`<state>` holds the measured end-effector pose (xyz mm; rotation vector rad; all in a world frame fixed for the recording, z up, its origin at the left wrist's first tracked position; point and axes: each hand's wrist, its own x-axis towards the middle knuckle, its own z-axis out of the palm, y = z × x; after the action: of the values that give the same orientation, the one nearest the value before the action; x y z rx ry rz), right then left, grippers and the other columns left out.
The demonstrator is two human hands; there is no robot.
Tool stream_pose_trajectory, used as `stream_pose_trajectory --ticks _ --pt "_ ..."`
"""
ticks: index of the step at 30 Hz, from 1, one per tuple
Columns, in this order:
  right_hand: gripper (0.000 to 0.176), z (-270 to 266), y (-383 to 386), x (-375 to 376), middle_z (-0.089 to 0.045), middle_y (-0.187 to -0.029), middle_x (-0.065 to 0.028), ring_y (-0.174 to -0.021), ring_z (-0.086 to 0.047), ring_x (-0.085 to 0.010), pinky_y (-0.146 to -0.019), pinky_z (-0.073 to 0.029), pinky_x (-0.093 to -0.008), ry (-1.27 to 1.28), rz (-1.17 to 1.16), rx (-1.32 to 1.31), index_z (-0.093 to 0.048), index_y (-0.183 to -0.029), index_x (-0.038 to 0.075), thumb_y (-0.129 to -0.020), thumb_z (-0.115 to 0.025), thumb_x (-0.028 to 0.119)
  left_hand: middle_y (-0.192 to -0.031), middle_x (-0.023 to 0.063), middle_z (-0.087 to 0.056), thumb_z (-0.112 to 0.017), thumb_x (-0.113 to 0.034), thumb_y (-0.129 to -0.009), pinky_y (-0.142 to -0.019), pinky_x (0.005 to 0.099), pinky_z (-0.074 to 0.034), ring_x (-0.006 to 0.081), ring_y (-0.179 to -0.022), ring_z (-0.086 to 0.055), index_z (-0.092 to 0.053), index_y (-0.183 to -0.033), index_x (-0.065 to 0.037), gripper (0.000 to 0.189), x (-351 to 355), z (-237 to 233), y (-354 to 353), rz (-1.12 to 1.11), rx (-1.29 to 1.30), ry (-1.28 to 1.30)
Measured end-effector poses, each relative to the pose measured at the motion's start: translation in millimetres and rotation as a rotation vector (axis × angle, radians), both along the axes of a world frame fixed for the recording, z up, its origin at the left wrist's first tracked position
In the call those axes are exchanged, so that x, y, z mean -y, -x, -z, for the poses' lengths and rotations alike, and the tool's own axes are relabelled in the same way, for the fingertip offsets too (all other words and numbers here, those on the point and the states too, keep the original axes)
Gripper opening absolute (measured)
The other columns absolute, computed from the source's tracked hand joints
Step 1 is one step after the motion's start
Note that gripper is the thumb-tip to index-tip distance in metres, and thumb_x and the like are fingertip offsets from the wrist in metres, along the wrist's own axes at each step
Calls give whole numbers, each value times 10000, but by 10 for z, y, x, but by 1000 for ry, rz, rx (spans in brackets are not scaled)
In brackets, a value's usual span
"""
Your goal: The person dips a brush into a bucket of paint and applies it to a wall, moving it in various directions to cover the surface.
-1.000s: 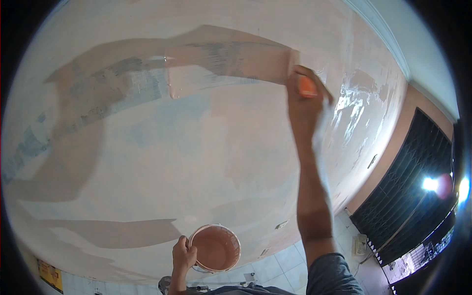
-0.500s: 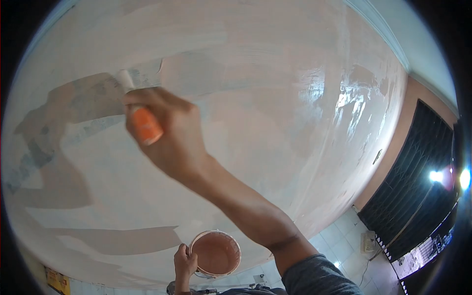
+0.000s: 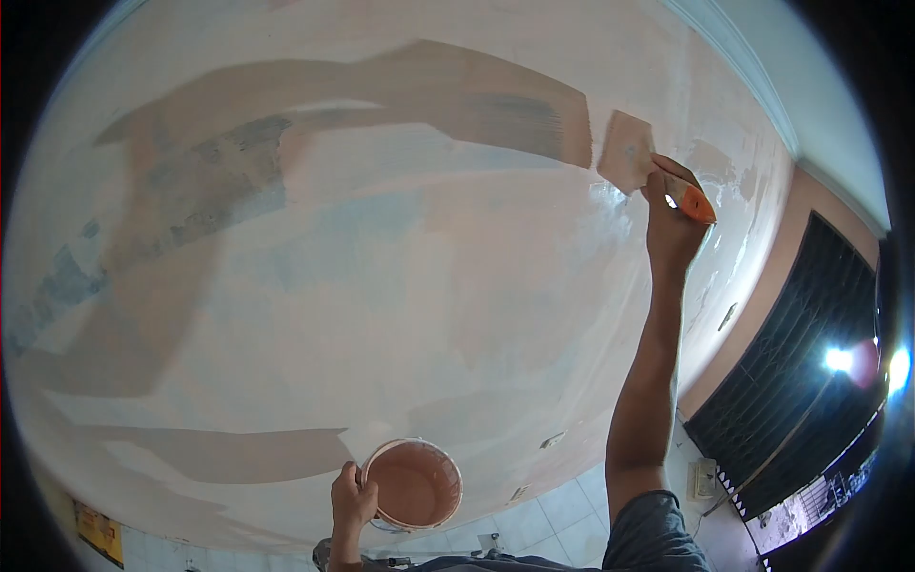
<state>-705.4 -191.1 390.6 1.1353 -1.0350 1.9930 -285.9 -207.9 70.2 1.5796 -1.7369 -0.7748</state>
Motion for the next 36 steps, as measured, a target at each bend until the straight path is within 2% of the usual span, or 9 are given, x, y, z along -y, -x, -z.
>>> stream_pose_trajectory --ticks 7,11,15,19,23,25,29,33,36 --pt "130 123 56 263 -688 -876 -100 -776 -662 -198 -710 -511 -301 -46 183 -12 -698 -918 56 -794 -666 77 -652 182 -547 -530 -77 -705 -597 412 -459 346 -601 -578 -439 -776 12 145 -26 -37 25 23 -3 0" --pt "200 303 -579 528 -646 -941 -106 -821 -639 -245 -706 -512 -351 4 361 -305 -643 -983 54 -784 -654 44 -634 177 -530 -519 -68 -698 -579 406 -452 325 -564 -553 -427 -747 12 132 14 78 21 4 -50 -23" --pt "280 360 -1654 520 -596 -950 -139 -828 -613 -272 -620 -525 -359 4 118 -533 -598 -979 -5 -701 -626 -20 -619 168 -515 -512 -62 -696 -558 401 -443 311 -535 -523 -418 -734 10 124 36 31 62 19 -35 -34" --pt "344 351 -2341 399 -620 -958 -149 -814 -641 -281 -646 -540 -341 27 -235 -465 -609 -990 8 -655 -687 -10 -616 165 -511 -513 -64 -698 -548 400 -440 305 -526 -517 -420 -735 7 123 48 71 58 48 12 25" --pt "337 300 -1869 392 -612 -975 -135 -824 -625 -286 -667 -527 -350 165 -300 -463 -595 -946 6 -621 -674 -39 -623 167 -514 -520 -73 -702 -566 397 -443 308 -546 -524 -422 -741 9 134 -33 -69 52 5 -65 -49" --pt "199 227 -1463 267 -637 -945 -131 -860 -629 -261 -749 -506 -315 139 -220 -334 -615 -934 9 -748 -651 -52 -624 166 -515 -523 -75 -703 -575 397 -445 306 -555 -526 -423 -744 11 138 -43 -99 55 -10 -96 -60" --pt "113 17 -658 189 -670 -905 -73 -794 -622 -142 -707 -507 -265 96 125 -140 -665 -958 -6 -853 -636 22 -641 178 -533 -530 -85 -715 -599 416 -448 348 -602 -555 -443 -758 9 135 -27 -73 29 -23 19 10" --pt "138 -259 -391 215 -690 -838 -93 -734 -655 -199 -688 -508 -299 -17 406 -97 -695 -918 46 -798 -649 97 -669 192 -557 -540 -103 -722 -613 439 -449 394 -659 -579 -460 -773 2 141 -31 -58 30 -32 60 39" --pt "136 -392 -568 299 -691 -837 -95 -727 -657 -221 -682 -512 -316 -58 413 -79 -701 -907 60 -796 -648 119 -672 192 -561 -541 -107 -720 -618 444 -448 398 -667 -582 -463 -778 0 145 -55 -72 24 -46 35 26"
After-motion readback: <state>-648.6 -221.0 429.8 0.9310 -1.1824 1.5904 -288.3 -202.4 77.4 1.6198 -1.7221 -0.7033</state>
